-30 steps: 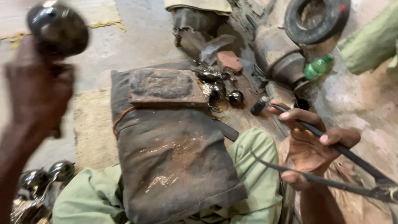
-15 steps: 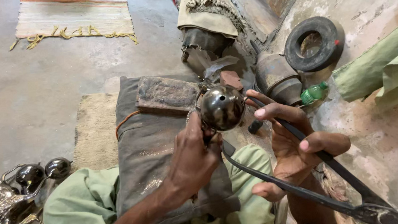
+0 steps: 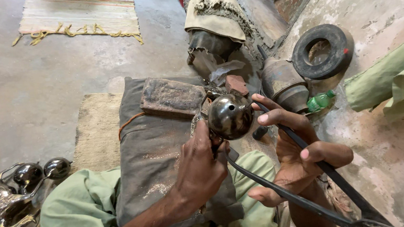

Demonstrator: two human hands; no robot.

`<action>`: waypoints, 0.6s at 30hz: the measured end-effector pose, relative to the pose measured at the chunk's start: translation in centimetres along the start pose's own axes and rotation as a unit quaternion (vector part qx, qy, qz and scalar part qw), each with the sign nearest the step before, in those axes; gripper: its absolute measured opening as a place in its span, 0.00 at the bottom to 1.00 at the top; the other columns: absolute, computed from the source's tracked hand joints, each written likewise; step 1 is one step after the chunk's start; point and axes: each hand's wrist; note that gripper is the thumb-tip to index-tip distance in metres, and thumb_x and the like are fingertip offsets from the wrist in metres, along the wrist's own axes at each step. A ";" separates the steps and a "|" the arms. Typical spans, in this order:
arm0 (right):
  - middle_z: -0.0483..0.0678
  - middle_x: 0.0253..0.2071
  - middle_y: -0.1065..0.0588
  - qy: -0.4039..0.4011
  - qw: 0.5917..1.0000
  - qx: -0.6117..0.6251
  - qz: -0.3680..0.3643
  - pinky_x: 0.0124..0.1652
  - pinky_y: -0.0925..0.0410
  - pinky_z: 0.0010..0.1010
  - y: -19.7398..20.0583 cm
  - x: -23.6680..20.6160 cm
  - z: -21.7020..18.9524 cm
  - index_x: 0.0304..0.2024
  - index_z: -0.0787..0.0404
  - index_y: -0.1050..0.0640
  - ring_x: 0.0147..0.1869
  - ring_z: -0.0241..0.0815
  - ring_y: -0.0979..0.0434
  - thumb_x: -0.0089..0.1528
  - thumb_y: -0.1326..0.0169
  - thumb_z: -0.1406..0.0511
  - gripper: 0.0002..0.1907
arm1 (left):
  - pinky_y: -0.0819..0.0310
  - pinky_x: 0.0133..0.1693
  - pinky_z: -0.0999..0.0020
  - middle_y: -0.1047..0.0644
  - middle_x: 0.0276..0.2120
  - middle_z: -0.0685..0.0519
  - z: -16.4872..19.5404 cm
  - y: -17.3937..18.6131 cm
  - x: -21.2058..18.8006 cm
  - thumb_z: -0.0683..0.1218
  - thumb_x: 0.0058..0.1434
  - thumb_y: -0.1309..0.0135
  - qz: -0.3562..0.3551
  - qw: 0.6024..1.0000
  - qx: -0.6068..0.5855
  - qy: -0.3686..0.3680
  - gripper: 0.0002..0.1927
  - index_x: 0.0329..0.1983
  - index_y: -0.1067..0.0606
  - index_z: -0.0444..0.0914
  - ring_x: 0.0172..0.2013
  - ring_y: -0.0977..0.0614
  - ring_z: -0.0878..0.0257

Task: The person sits on the floor with a padded lap board and uses a pair of black tongs to hold a polished hollow metal sphere. They press and fit a small metal fitting into the sphere's opening, repositioning the sphere and tongs repeatedly while fitting the part, then set the finished sphere aside with other completed pieces.

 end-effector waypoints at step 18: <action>0.63 0.57 0.31 0.016 0.995 -0.086 -0.052 0.71 0.34 0.61 -0.1 2.2 3.6 0.48 0.48 0.49 0.63 0.55 0.26 0.55 0.30 0.58 0.39 | 0.17 0.42 0.57 0.22 0.46 0.44 -0.2 4.5 6.5 0.40 0.58 0.42 -0.228 0.970 0.057 0.063 0.24 0.56 0.35 0.37 0.42 0.16 0.51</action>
Point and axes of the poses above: each hand's wrist, its own x-axis towards the middle knuckle, its own y-axis out of the back of the hand, z = x × y
